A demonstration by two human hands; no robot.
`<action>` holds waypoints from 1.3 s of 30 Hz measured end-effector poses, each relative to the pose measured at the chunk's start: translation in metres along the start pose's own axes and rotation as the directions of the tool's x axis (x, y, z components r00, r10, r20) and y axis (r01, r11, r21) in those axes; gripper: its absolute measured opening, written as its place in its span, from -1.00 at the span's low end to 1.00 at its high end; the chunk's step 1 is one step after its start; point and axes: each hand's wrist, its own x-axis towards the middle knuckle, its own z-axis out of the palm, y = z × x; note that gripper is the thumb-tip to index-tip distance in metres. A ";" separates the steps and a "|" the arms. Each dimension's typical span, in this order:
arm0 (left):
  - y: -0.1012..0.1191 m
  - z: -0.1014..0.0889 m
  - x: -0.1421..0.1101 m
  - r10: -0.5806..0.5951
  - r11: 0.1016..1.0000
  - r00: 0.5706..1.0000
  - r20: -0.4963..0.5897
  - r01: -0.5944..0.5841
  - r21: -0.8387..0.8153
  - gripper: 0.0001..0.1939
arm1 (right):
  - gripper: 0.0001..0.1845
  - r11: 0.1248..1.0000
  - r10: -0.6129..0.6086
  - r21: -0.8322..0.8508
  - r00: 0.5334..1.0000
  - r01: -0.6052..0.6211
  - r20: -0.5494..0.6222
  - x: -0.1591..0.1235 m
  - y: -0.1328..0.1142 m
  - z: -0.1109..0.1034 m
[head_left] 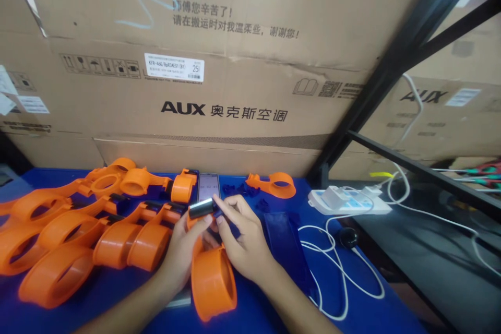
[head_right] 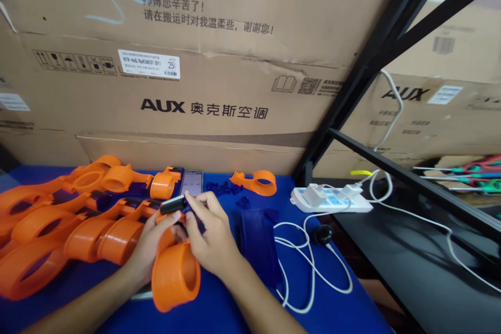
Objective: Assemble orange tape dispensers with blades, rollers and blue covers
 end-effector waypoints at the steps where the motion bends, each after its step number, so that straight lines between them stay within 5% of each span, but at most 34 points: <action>1: 0.000 -0.001 0.001 0.001 1.000 1.000 -0.003 -0.001 -0.002 -0.54 | -0.47 1.000 -0.010 0.007 1.000 0.010 0.016 0.000 0.000 0.000; 15: 0.000 -0.002 0.007 0.026 0.999 1.000 0.017 -0.026 0.029 -0.66 | -0.72 0.999 -0.020 -0.043 0.997 0.017 -0.074 0.005 -0.002 -0.003; 25: 0.003 0.003 0.005 0.010 0.998 1.000 0.020 -0.009 -0.058 -0.73 | -0.58 0.992 -0.099 -0.081 0.995 0.099 0.008 0.002 0.000 -0.003; 30: 0.006 0.006 0.000 -0.010 0.998 1.000 -0.015 0.010 -0.055 -0.80 | -0.69 0.999 0.018 0.051 1.000 -0.017 -0.014 0.004 -0.003 -0.005; 33: 0.009 0.003 -0.002 -0.050 0.998 0.996 0.070 0.051 -0.020 -0.80 | -0.74 0.969 0.198 0.161 0.979 -0.190 -0.041 0.006 -0.003 -0.008; 36: 0.012 -0.004 -0.004 -0.120 0.993 0.964 0.236 0.117 0.026 -0.44 | -0.60 0.879 0.341 0.321 0.935 -0.353 0.096 0.010 -0.004 -0.012; 39: 0.013 -0.009 -0.006 -0.162 0.987 0.931 0.326 0.151 0.059 -0.03 | -0.62 0.803 0.294 0.435 0.906 -0.407 0.306 0.013 -0.007 -0.016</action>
